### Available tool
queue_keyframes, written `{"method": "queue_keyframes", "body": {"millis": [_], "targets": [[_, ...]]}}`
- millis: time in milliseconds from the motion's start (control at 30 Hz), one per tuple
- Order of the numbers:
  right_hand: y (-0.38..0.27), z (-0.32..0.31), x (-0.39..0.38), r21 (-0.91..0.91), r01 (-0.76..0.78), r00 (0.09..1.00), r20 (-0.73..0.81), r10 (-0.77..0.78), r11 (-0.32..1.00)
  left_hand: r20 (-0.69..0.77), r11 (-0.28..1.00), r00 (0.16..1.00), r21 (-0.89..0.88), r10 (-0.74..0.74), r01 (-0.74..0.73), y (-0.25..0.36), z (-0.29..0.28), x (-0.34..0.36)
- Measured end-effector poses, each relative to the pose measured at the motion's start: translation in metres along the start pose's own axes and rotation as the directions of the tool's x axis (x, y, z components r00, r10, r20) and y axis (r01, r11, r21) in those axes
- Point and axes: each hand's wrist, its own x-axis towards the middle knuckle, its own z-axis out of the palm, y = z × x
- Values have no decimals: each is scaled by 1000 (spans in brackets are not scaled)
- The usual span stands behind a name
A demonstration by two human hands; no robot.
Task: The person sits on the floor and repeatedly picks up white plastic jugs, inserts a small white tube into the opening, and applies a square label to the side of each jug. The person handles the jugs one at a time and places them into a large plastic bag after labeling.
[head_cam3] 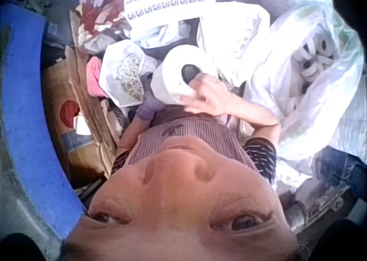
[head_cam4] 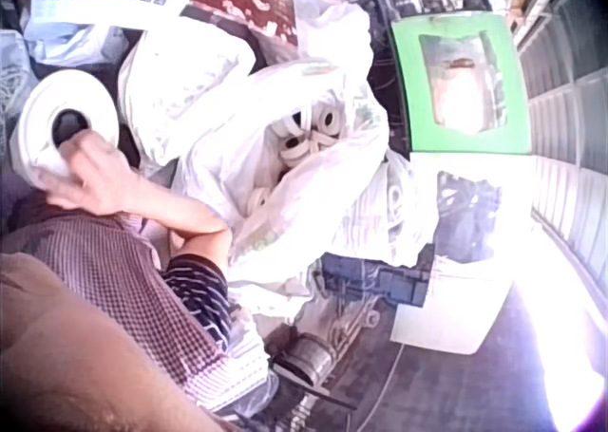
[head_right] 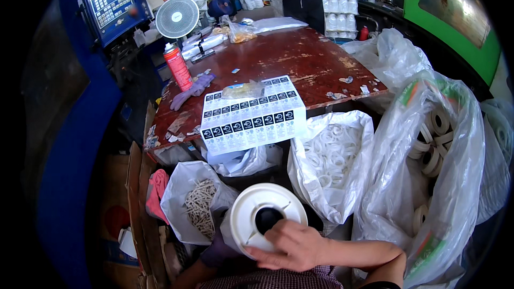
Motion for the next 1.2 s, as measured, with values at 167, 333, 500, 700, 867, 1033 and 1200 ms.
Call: {"method": "queue_keyframes", "body": {"millis": [167,333,500,700,867,1033,1200], "targets": [[0,-2,-4,1,64,997,50,-64,998,-31,994,997,83,-71,74,-20,0,-16],[33,37,-59,197,-422,878,-154,453,885,-335,868,858,-444,-390,222,-65,3,-25],[39,49,-47,322,-629,643,-296,706,708,-626,931,724,-360,-290,62,3,-15,-8],[61,34,-42,513,-657,581,-123,804,553,-706,999,707,-49,-39,6,11,-29,-2],[120,24,-76,775,-581,465,64,883,249,-649,997,757,-35,-70,63,21,-29,1],[77,38,-38,706,-627,619,193,761,330,-500,876,852,467,152,118,-20,-9,-6],[86,30,-45,577,-706,619,223,753,409,-430,950,902,263,-40,168,-39,0,-9]]}}
